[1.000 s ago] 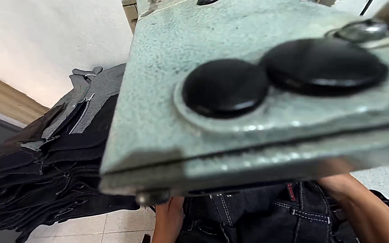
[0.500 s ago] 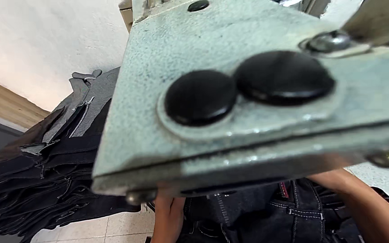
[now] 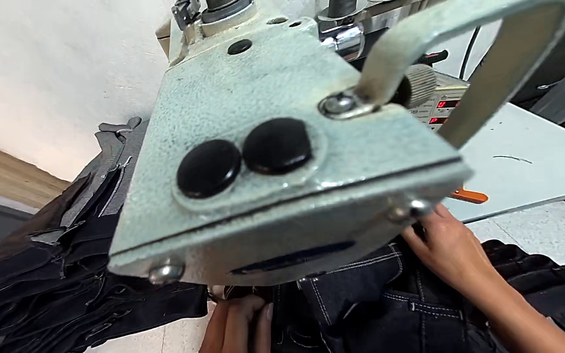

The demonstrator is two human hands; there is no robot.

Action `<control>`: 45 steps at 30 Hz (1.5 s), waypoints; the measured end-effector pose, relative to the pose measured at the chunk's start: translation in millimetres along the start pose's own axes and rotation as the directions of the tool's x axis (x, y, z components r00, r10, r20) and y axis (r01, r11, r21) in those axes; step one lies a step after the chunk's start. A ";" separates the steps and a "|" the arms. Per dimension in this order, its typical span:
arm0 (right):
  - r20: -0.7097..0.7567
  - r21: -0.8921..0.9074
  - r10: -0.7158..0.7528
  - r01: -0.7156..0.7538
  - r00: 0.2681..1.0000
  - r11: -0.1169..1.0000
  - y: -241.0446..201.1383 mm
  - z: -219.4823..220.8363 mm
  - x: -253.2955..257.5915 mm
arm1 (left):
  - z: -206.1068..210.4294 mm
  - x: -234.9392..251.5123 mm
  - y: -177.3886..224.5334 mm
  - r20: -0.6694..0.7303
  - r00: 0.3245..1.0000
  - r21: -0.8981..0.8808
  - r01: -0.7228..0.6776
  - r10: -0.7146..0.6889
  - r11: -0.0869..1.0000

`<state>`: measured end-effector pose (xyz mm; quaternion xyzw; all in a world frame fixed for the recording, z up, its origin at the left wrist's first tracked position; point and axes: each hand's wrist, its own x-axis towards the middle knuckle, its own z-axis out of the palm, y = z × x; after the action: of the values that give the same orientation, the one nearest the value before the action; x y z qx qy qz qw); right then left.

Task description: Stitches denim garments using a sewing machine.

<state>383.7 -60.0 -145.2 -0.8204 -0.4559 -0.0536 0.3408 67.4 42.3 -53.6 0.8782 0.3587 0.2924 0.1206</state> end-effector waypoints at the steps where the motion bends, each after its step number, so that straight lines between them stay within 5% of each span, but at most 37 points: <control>1: 0.028 0.038 0.013 -0.014 1.000 0.999 6.1 4.9 -1.4 | -1.4 -0.2 3.3 0.016 0.999 0.044 -0.029 0.029 0.999; 7: 0.202 0.281 0.163 -0.216 0.966 0.935 15.9 24.2 9.7 | 34.2 19.5 4.1 0.121 0.991 0.377 -0.103 0.061 0.920; 12: 0.422 0.523 0.143 -0.369 0.895 0.768 10.6 -3.2 41.5 | 50.2 21.9 -19.6 0.177 0.982 -0.111 -0.041 0.060 0.993; 17: 0.350 0.572 -0.266 0.020 0.898 0.820 -36.7 -18.9 56.1 | -2.2 -10.5 -87.1 0.159 0.960 -0.217 0.261 -0.230 0.941; 21: 0.227 0.590 -0.447 0.243 0.865 0.770 -104.7 -22.8 64.9 | -15.9 -29.5 -139.6 0.083 0.957 -0.201 0.290 -0.279 0.936; 24: 0.219 0.555 -0.578 0.386 0.786 0.736 -80.7 0.1 92.3 | -19.4 -41.1 -128.7 0.172 0.969 -0.235 0.218 -0.180 0.947; 26: 0.017 0.565 -0.629 0.511 0.778 0.648 -37.3 47.2 106.6 | -18.3 -39.5 -110.5 0.153 0.978 -0.197 0.171 -0.142 0.966; 32: -0.056 0.536 -0.565 0.502 0.823 0.678 -28.8 60.9 117.7 | -0.2 -2.9 -126.4 -0.133 0.985 -0.101 0.095 -0.109 0.990; 36: 0.002 0.458 -0.587 0.521 0.810 0.720 -33.6 51.3 105.0 | -6.8 -8.6 -140.1 -0.035 0.991 -0.118 0.124 -0.129 0.985; 45: 0.049 0.527 -0.516 0.417 0.855 0.740 -18.3 59.3 97.8 | -4.6 -5.8 -133.5 -0.069 0.995 -0.076 0.068 -0.074 0.995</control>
<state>412.7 52.1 -142.0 -0.5638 -0.6760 0.0610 0.4705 -13.3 133.5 -108.7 0.8488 0.3828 0.3324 0.1501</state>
